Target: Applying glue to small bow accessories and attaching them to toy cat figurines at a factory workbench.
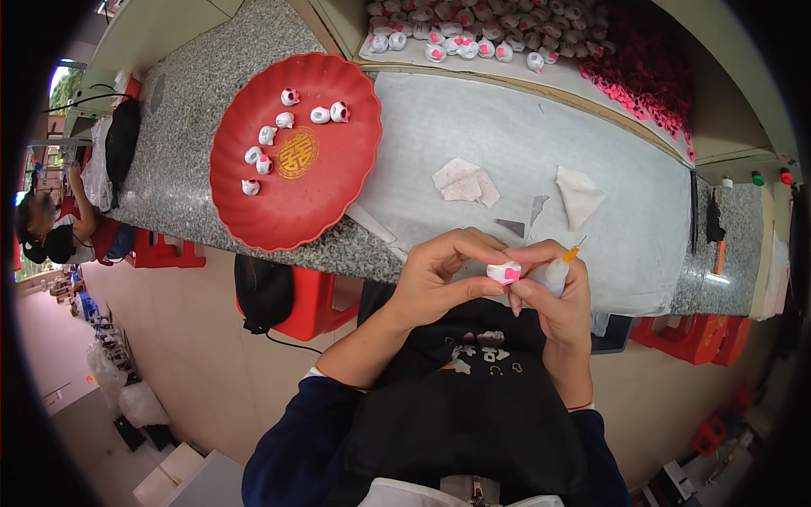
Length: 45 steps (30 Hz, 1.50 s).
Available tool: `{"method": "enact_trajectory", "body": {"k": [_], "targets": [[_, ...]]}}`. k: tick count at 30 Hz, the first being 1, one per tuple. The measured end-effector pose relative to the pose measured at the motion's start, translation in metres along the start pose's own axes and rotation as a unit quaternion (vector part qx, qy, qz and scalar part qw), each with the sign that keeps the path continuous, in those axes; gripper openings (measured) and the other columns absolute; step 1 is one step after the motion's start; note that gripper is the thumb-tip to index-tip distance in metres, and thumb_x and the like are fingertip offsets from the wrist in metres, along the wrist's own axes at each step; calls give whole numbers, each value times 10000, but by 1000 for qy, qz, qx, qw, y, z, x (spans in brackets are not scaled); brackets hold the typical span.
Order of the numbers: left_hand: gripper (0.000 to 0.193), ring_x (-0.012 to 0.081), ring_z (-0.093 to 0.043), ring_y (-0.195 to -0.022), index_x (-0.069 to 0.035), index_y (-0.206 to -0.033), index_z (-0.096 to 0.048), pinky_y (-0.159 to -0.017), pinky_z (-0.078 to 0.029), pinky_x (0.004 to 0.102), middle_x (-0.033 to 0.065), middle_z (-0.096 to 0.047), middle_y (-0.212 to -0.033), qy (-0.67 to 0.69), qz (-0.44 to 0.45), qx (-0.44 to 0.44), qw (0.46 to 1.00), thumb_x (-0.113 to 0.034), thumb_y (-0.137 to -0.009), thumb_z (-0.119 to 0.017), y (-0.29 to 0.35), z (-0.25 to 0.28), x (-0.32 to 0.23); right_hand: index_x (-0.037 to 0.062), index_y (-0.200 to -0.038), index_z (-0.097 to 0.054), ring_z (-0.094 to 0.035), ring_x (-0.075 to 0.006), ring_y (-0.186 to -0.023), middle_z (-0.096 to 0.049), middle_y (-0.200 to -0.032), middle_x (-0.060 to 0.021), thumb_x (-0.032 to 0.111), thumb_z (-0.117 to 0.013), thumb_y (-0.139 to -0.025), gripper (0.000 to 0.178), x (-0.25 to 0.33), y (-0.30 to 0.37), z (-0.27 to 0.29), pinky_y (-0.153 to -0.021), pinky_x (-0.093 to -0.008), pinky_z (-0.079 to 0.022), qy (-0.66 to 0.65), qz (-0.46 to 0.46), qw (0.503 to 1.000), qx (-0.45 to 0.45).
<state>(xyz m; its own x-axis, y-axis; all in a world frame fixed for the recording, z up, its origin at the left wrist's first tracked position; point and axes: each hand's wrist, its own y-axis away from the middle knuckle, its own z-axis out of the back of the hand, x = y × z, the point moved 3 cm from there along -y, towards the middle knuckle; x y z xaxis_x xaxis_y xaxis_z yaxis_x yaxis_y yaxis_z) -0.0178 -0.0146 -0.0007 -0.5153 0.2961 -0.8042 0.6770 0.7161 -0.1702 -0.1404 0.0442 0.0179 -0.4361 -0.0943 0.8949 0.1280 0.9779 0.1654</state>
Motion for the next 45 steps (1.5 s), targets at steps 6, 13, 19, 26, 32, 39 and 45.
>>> {"method": "enact_trajectory", "body": {"k": [6,13,19,26,32,39,45], "targets": [[239,222,-517,-894,-6,-879,-524,-777,-399,319,140,-544,-902,-110,-61,43,991,38,-661,-611,-1,2,-6,-58,-870,-515,-514,-137,-514,-544,-688,-118,-28,-584,-639,243,-3,1,4,-422,-212,-394,1,12,1000,17],[218,230,-531,-848,-13,-849,-541,-724,-417,313,138,-554,-859,-93,-36,35,994,27,-651,-625,-1,-1,-13,-37,-889,-527,-490,-66,-544,-556,-689,-68,-63,-575,-672,224,0,3,-4,-484,-172,-383,20,19,999,27],[232,211,-531,-844,5,-859,-535,-723,-415,300,125,-556,-866,-247,-75,-18,966,27,-648,-626,5,13,-38,-33,-936,-484,-482,-106,-525,-534,-708,-107,-30,-579,-614,336,1,-8,-22,-448,-193,-387,70,14,997,10],[273,231,-484,-812,-29,-880,-534,-714,-377,327,91,-514,-855,-735,-46,-251,628,-97,-641,-645,-9,80,-105,14,-1146,-323,-418,-70,-540,-484,-813,-87,22,-597,-608,603,9,-17,6,-469,-170,-358,95,86,991,-30],[261,247,-518,-788,-62,-918,-538,-680,-410,315,93,-523,-924,-681,-169,-96,706,-102,-670,-607,-122,35,-53,24,-1059,-316,-425,-123,-560,-416,-921,-116,42,-497,-645,453,10,-3,23,-478,-219,-367,55,97,991,-74],[189,269,-529,-754,-60,-856,-550,-630,-445,354,119,-501,-799,-769,-175,-20,615,-45,-668,-558,-211,27,27,-4,-979,-378,-488,-190,-726,-388,-968,-117,77,-468,-685,318,17,12,39,-531,-287,-440,58,116,990,-53],[189,139,-533,-703,-52,-827,-544,-608,-444,240,54,-489,-798,-393,-138,-50,908,27,-658,-579,-160,29,-1,-32,-1104,-390,-490,-207,-797,-392,-984,-98,84,-470,-736,393,30,15,37,-542,-296,-477,88,133,985,-65]]}}
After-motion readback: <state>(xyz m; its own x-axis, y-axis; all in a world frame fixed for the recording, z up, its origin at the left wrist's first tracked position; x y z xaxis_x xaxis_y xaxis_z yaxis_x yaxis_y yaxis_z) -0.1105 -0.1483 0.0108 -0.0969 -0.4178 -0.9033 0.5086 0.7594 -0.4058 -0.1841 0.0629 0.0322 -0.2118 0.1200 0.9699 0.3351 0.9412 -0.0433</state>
